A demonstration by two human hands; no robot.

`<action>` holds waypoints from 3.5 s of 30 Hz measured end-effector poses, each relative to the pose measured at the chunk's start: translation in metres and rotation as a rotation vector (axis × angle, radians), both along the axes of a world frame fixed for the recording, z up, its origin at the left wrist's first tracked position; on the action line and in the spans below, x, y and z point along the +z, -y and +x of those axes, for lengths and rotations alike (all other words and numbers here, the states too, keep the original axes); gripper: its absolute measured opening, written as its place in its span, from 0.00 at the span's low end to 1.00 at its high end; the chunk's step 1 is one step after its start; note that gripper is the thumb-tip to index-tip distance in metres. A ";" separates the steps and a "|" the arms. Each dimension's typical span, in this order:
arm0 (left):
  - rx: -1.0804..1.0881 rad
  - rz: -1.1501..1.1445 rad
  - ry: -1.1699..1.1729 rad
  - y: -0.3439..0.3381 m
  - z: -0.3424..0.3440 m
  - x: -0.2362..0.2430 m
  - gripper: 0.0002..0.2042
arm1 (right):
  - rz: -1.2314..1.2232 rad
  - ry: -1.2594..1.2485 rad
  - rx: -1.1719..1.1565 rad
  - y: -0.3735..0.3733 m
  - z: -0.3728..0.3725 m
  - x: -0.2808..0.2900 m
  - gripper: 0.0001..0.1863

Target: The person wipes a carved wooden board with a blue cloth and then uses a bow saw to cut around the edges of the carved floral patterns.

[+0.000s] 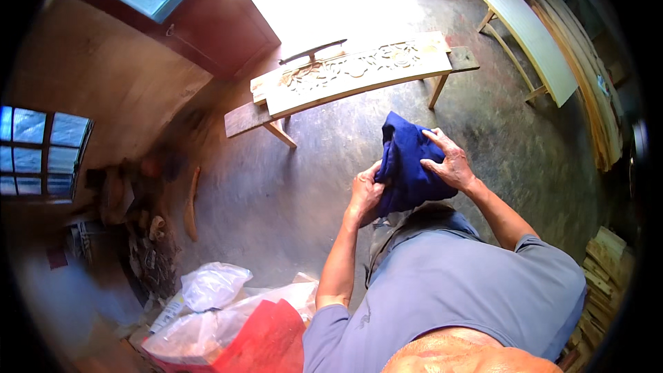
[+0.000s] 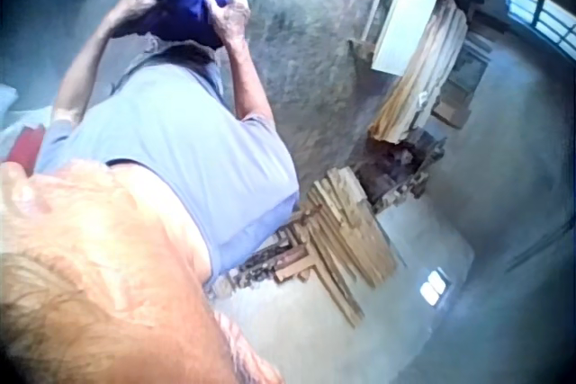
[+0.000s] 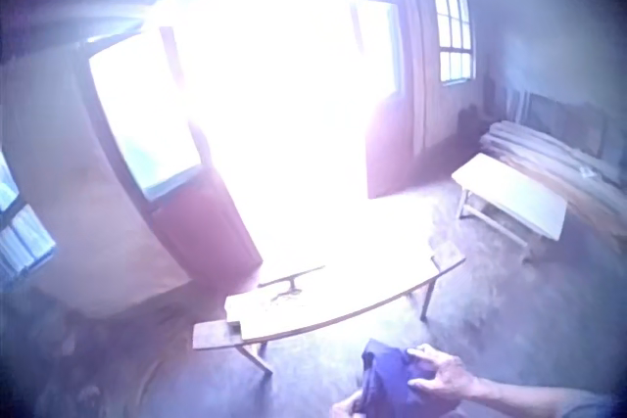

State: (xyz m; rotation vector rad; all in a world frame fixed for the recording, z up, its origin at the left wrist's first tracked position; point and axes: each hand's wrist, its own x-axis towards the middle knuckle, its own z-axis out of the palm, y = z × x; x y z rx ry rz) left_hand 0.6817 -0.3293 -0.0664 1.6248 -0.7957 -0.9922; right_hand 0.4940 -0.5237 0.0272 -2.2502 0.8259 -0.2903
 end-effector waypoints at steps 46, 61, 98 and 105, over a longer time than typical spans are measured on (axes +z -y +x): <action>0.213 0.448 0.442 0.298 0.461 -0.211 0.40 | -0.115 -0.937 -0.011 0.292 0.524 -0.356 0.32; 0.198 0.514 -1.066 0.352 0.360 -0.231 0.26 | -0.136 -0.792 0.208 0.357 0.503 -0.254 0.20; -0.650 0.140 0.427 0.445 0.388 -0.265 0.32 | -0.081 -1.011 -0.233 0.382 0.376 -0.355 0.54; -0.705 0.108 0.156 0.443 0.409 -0.312 0.11 | -0.122 -1.011 -0.272 0.386 0.385 -0.371 0.53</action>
